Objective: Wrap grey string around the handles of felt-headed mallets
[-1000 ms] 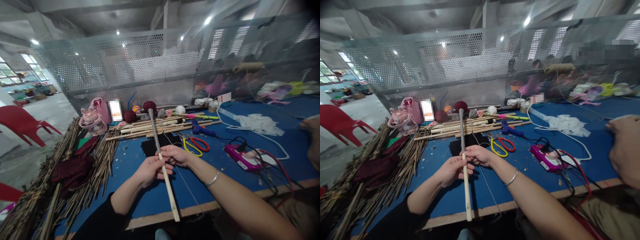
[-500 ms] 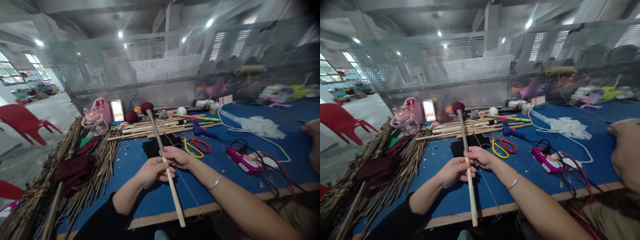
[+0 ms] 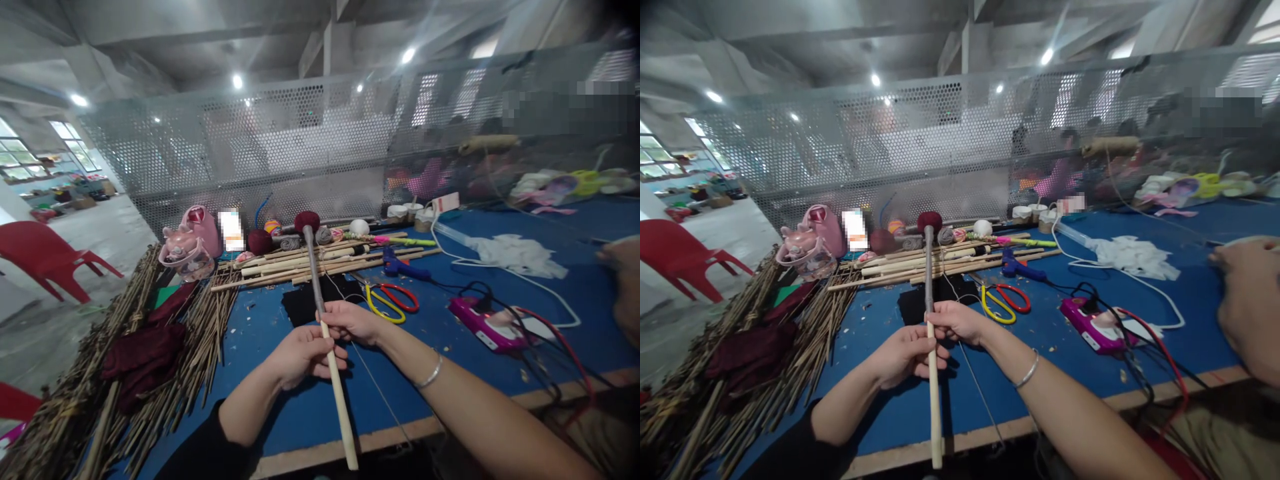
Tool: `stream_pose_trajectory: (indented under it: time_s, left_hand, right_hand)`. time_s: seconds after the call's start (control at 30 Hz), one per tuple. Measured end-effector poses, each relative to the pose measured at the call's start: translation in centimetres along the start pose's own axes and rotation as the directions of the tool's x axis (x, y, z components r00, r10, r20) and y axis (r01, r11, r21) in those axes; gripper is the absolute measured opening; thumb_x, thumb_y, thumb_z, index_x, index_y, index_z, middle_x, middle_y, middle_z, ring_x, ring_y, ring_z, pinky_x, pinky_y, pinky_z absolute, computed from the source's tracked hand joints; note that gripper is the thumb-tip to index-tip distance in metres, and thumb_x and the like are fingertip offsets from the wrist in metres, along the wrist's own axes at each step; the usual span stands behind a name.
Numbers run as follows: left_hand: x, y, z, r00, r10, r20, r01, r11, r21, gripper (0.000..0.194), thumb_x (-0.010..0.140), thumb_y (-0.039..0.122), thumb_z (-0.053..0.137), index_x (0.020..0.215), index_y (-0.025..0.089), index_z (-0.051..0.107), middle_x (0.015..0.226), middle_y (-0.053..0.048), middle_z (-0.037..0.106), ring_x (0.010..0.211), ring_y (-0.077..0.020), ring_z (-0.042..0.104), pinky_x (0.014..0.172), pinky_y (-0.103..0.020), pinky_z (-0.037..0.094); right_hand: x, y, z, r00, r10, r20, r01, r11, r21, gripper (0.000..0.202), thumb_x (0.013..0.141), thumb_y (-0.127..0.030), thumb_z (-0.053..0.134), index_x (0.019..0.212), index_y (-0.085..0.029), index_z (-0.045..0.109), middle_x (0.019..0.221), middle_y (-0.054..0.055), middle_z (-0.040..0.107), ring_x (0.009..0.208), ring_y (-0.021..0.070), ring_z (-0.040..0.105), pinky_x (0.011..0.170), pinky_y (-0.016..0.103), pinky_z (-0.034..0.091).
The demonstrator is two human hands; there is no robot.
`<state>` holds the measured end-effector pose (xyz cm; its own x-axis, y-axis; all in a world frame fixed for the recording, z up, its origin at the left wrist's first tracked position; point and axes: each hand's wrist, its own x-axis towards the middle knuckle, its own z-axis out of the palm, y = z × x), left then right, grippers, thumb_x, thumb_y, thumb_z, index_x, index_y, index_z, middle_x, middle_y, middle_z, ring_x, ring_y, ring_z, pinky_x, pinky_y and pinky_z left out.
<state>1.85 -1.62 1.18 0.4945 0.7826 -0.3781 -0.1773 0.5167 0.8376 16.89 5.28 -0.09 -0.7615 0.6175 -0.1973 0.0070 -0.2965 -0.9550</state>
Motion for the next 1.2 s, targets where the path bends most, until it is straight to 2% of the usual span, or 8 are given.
stream_pose_trajectory:
  time_s: [0.07,0.2,0.43,0.63,0.83,0.97,1.07,1.2]
  left_hand:
    - [0.2,-0.2,0.0,0.998,0.004,-0.055,-0.001,0.999,0.051,0.034,0.066,0.035,0.065,0.091,0.015,0.052,0.076,-0.006,0.064,0.063,-0.0147,0.063,0.051,-0.021,0.047]
    - [0.7,-0.7,-0.1,0.960,0.123,-0.250,-0.067,0.973,0.222,0.035,0.062,0.039,0.068,0.077,0.014,0.049,0.063,-0.002,0.060,0.052,-0.0119,0.059,0.046,-0.019,0.044]
    - [0.3,-0.3,0.2,0.989,0.065,-0.136,-0.059,0.997,0.053,0.032,0.068,0.038,0.064,0.086,0.014,0.054,0.076,-0.006,0.064,0.062,-0.0116,0.062,0.054,-0.020,0.047]
    - [0.1,-0.3,0.2,0.996,0.050,-0.067,-0.048,0.998,0.029,0.026,0.073,0.031,0.054,0.092,0.014,0.050,0.078,-0.010,0.065,0.067,-0.0165,0.064,0.057,-0.025,0.047]
    - [0.4,-0.5,0.5,0.993,-0.026,-0.117,0.026,1.000,0.000,0.021,0.073,0.032,0.047,0.085,0.017,0.042,0.067,-0.008,0.065,0.059,-0.0180,0.063,0.055,-0.027,0.046]
    - [0.7,-0.3,0.1,0.981,-0.077,-0.176,0.078,0.997,-0.003,0.030,0.075,0.044,0.040,0.081,0.015,0.047,0.067,-0.007,0.064,0.056,-0.0174,0.062,0.054,-0.027,0.046]
    - [0.9,-0.4,-0.3,0.973,-0.083,-0.216,0.090,0.996,0.024,0.032,0.075,0.044,0.041,0.080,0.014,0.050,0.069,-0.007,0.064,0.057,-0.0165,0.062,0.053,-0.026,0.045]
    - [0.9,-0.5,-0.5,0.974,-0.077,-0.213,0.085,0.996,0.032,0.032,0.075,0.044,0.040,0.079,0.014,0.051,0.070,-0.007,0.063,0.058,-0.0166,0.062,0.054,-0.025,0.045]
  right_hand:
    - [0.2,0.3,0.1,0.999,-0.040,-0.027,0.039,0.999,-0.028,0.027,0.074,-0.038,0.058,0.073,-0.014,0.045,0.047,-0.007,0.045,0.033,0.0010,0.025,0.032,0.015,0.013]
    - [0.7,0.8,0.1,0.995,-0.070,-0.076,0.064,0.995,-0.081,0.028,0.073,-0.038,0.060,0.071,-0.015,0.045,0.044,-0.009,0.040,0.032,0.0014,0.023,0.030,0.016,0.013]
    - [0.0,0.0,-1.3,0.997,0.017,0.076,-0.016,1.000,-0.009,0.025,0.075,-0.037,0.058,0.082,-0.014,0.050,0.044,-0.010,0.035,0.033,0.0015,0.018,0.031,0.015,0.010]
    - [0.1,0.3,-0.9,0.998,0.028,0.050,-0.028,1.000,0.007,0.022,0.074,-0.032,0.058,0.080,-0.013,0.051,0.050,-0.007,0.044,0.033,0.0007,0.019,0.030,0.015,0.010]
    - [0.4,0.6,-0.3,1.000,0.013,0.016,-0.012,1.000,-0.026,0.021,0.073,-0.032,0.058,0.079,-0.013,0.051,0.052,-0.005,0.049,0.032,0.0009,0.022,0.029,0.015,0.011]
    - [0.3,0.5,-0.2,1.000,0.011,-0.011,-0.012,0.999,-0.046,0.023,0.072,-0.033,0.059,0.080,-0.013,0.051,0.049,-0.007,0.047,0.032,0.0013,0.022,0.029,0.014,0.013]
    - [0.3,0.5,0.0,1.000,0.011,-0.014,-0.012,0.998,-0.060,0.022,0.073,-0.033,0.058,0.079,-0.013,0.051,0.047,-0.007,0.044,0.032,0.0016,0.022,0.028,0.015,0.014]
    - [0.3,0.3,0.2,1.000,0.005,-0.014,-0.006,0.997,-0.072,0.020,0.073,-0.032,0.057,0.079,-0.013,0.051,0.047,-0.007,0.044,0.032,0.0018,0.023,0.028,0.014,0.014]
